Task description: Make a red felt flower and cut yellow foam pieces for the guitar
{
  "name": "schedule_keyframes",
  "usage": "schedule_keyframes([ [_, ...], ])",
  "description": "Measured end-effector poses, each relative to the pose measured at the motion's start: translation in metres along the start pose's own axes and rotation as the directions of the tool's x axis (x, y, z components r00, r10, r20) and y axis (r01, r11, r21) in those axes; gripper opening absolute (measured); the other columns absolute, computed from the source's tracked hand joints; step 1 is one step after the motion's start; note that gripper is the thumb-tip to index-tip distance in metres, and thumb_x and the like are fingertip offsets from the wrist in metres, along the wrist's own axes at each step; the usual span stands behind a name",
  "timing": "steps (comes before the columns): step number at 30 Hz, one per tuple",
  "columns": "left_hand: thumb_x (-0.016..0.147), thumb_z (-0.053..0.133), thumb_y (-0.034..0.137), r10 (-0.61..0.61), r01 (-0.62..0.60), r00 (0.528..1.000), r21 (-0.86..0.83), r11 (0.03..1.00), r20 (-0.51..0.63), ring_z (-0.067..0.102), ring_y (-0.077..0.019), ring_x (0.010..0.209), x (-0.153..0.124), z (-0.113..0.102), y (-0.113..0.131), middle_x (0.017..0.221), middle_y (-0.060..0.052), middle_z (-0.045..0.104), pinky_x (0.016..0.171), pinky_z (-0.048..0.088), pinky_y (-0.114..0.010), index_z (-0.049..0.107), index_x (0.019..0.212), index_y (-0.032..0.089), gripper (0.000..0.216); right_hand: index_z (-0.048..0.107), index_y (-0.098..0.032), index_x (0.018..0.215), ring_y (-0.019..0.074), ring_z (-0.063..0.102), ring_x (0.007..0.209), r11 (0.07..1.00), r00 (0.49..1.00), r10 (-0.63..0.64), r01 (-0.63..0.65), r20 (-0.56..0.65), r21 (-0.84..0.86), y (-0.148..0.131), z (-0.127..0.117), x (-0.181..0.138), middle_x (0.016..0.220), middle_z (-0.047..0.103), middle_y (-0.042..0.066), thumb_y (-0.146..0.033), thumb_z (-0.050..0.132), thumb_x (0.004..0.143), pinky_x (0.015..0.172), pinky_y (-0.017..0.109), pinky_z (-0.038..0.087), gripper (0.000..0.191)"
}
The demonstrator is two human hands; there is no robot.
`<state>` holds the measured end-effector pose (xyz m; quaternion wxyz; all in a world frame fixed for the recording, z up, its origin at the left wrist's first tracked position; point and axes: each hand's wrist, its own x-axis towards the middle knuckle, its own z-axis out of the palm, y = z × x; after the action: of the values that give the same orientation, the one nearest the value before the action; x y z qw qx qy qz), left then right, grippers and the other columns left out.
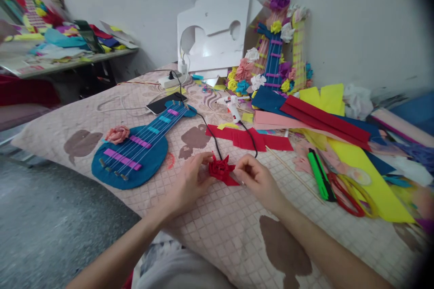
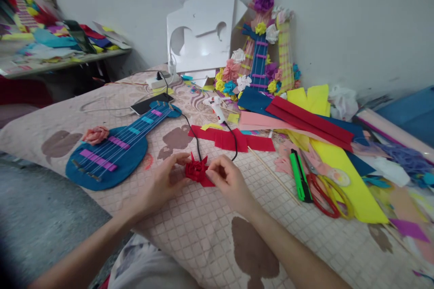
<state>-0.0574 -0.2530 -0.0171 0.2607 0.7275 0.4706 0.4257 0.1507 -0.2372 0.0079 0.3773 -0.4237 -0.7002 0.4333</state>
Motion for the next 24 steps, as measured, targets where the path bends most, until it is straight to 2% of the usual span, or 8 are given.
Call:
schedule_keyframes([
  [3,0.076,0.066,0.012,-0.001,0.001,1.000,0.014,1.000,0.001,0.060,-0.0214,0.100,0.000,-0.001,0.001,0.109,-0.009,0.062,0.089,0.048,-0.042,0.047,0.120,0.020,0.048,0.046,-0.023,0.079,0.0097,0.048,0.057,0.900,0.992,0.128,-0.125,0.022,0.417,0.000,-0.004,0.001,0.095,0.057,0.001,-0.036,0.057,0.087,0.050,0.025,0.039,0.018],
  [6,0.077,0.066,0.012,-0.001,0.001,1.000,0.021,1.000,0.000,0.060,-0.0215,0.100,0.000,-0.001,0.000,0.109,-0.009,0.062,0.089,0.048,-0.042,0.047,0.119,0.020,0.047,0.045,-0.024,0.078,0.0126,0.054,0.063,0.814,0.988,0.156,-0.128,0.000,0.567,-0.002,-0.008,0.003,0.085,0.058,0.000,-0.039,0.058,0.086,0.054,0.026,0.043,0.021],
  [8,0.077,0.066,0.013,0.005,-0.005,1.000,0.016,1.000,0.004,0.060,-0.0215,0.100,0.000,-0.001,-0.002,0.109,-0.008,0.062,0.089,0.048,-0.042,0.046,0.121,0.021,0.049,0.048,-0.024,0.078,0.0129,0.052,0.061,0.891,0.987,0.123,-0.062,-0.107,0.449,-0.004,-0.011,0.003,0.070,0.053,-0.003,-0.036,0.058,0.086,0.055,0.026,0.043,0.017],
  [11,0.077,0.067,0.015,0.010,-0.010,1.000,0.013,1.000,0.006,0.060,-0.0219,0.101,-0.001,0.000,-0.004,0.110,-0.009,0.062,0.090,0.048,-0.043,0.045,0.122,0.022,0.050,0.056,-0.024,0.082,0.0138,0.050,0.063,0.998,0.985,-0.064,0.060,-0.157,-0.026,-0.006,-0.012,-0.001,0.070,0.052,-0.001,-0.028,0.060,0.086,0.058,0.027,0.043,0.006],
  [13,0.077,0.067,0.016,0.012,-0.012,1.000,0.007,1.000,-0.004,0.059,-0.0225,0.103,-0.001,0.001,-0.005,0.111,-0.009,0.062,0.091,0.047,-0.044,0.045,0.122,0.022,0.050,0.060,-0.024,0.088,0.0156,0.053,0.069,0.940,0.980,-0.196,0.174,-0.046,-0.293,-0.005,-0.008,-0.004,0.078,0.056,0.001,-0.021,0.060,0.085,0.062,0.029,0.045,0.004],
  [15,0.078,0.067,0.016,0.015,-0.015,1.000,0.001,1.000,-0.003,0.059,-0.0228,0.106,-0.002,0.002,-0.006,0.112,-0.009,0.061,0.093,0.047,-0.044,0.045,0.122,0.022,0.050,0.060,-0.024,0.092,0.0175,0.056,0.076,0.869,0.963,-0.261,0.266,0.071,-0.417,-0.001,-0.002,-0.005,0.084,0.057,0.004,-0.016,0.057,0.086,0.066,0.031,0.046,0.010],
  [19,0.078,0.067,0.015,0.016,-0.016,1.000,0.004,1.000,-0.001,0.058,-0.0228,0.107,-0.002,0.003,-0.007,0.112,-0.009,0.062,0.094,0.046,-0.044,0.045,0.123,0.022,0.051,0.057,-0.024,0.095,0.0210,0.058,0.088,0.769,0.946,-0.288,0.322,0.151,-0.553,0.007,0.005,-0.005,0.091,0.059,0.006,-0.013,0.050,0.089,0.075,0.035,0.048,0.015],
  [24,0.078,0.066,0.016,0.019,-0.019,1.000,0.001,1.000,0.004,0.059,-0.0223,0.104,-0.002,0.003,-0.008,0.111,-0.009,0.062,0.092,0.047,-0.044,0.045,0.123,0.022,0.050,0.058,-0.022,0.094,0.0215,0.058,0.085,0.681,0.945,-0.273,0.320,0.178,-0.659,0.010,0.006,-0.006,0.090,0.062,0.006,-0.011,0.047,0.089,0.074,0.035,0.047,0.016],
])
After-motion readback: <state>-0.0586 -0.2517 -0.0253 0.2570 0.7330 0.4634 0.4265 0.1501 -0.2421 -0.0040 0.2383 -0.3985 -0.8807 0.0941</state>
